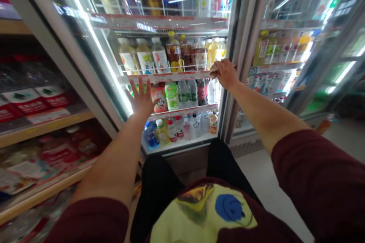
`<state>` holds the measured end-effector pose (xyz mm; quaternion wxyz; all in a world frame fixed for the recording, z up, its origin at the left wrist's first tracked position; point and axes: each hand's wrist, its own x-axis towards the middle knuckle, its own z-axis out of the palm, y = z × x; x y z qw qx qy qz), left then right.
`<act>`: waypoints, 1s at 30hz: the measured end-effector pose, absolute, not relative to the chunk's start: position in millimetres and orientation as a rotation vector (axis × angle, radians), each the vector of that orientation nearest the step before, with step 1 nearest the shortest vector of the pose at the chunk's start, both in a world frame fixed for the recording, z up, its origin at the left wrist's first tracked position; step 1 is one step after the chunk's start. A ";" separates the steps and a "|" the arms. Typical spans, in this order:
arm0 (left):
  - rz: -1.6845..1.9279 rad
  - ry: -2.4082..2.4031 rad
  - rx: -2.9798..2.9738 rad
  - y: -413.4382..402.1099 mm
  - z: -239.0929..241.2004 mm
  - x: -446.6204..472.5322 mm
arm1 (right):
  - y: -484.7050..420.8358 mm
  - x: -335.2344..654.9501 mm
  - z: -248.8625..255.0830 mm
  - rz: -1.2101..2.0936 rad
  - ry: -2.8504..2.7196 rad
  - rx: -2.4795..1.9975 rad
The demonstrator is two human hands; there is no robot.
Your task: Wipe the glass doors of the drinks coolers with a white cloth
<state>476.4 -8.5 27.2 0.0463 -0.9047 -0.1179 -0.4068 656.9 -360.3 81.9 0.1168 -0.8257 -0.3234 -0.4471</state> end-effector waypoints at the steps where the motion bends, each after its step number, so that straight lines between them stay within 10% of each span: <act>1: -1.235 -0.361 -2.766 -8.5 27.0 477.2 | -361.6 653.2 70.5 -1.268 -0.939 -2.445; 6: -1.228 -0.377 -2.780 -7.7 26.0 479.7 | -364.2 634.4 12.3 -1.053 -1.284 -2.564; 30: -1.208 -0.425 -2.690 -13.8 26.3 470.4 | -252.0 588.1 66.9 -1.170 -1.459 -2.370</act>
